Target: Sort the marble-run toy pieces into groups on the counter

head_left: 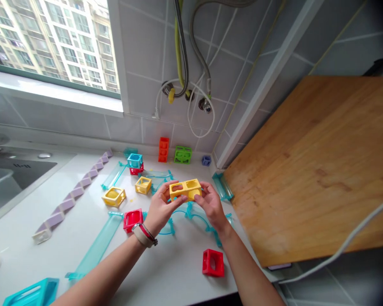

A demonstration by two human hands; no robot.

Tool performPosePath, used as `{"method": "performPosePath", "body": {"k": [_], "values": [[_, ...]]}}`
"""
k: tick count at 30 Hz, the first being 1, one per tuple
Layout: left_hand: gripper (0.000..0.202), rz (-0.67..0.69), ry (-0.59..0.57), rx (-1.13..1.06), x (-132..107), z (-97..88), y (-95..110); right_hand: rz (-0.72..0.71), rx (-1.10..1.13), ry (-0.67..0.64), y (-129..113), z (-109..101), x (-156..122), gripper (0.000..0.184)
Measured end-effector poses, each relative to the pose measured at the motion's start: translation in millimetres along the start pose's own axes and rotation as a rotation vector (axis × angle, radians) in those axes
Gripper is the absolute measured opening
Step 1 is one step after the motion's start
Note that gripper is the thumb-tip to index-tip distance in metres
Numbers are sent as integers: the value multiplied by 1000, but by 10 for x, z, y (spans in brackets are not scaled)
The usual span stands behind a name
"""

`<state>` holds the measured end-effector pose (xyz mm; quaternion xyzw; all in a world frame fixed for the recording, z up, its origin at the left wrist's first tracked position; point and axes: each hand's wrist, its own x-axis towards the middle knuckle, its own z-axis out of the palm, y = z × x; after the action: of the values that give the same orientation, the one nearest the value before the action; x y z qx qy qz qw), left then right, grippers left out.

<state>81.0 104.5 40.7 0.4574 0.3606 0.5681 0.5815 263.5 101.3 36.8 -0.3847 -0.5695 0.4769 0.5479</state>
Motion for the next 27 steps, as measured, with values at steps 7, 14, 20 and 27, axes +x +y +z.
{"method": "performPosePath", "body": {"k": [7,14,20,27], "values": [[45,-75,28,-24,-4,3,52,19,47,60,10,29,15,56],[41,-168,-54,-144,-42,26,34,5,138,119,2,19,-3,54],[43,-110,-67,-110,-71,54,17,68,268,117,-15,32,-12,49],[46,-159,-142,-159,-75,53,3,150,249,188,18,40,20,45]]}}
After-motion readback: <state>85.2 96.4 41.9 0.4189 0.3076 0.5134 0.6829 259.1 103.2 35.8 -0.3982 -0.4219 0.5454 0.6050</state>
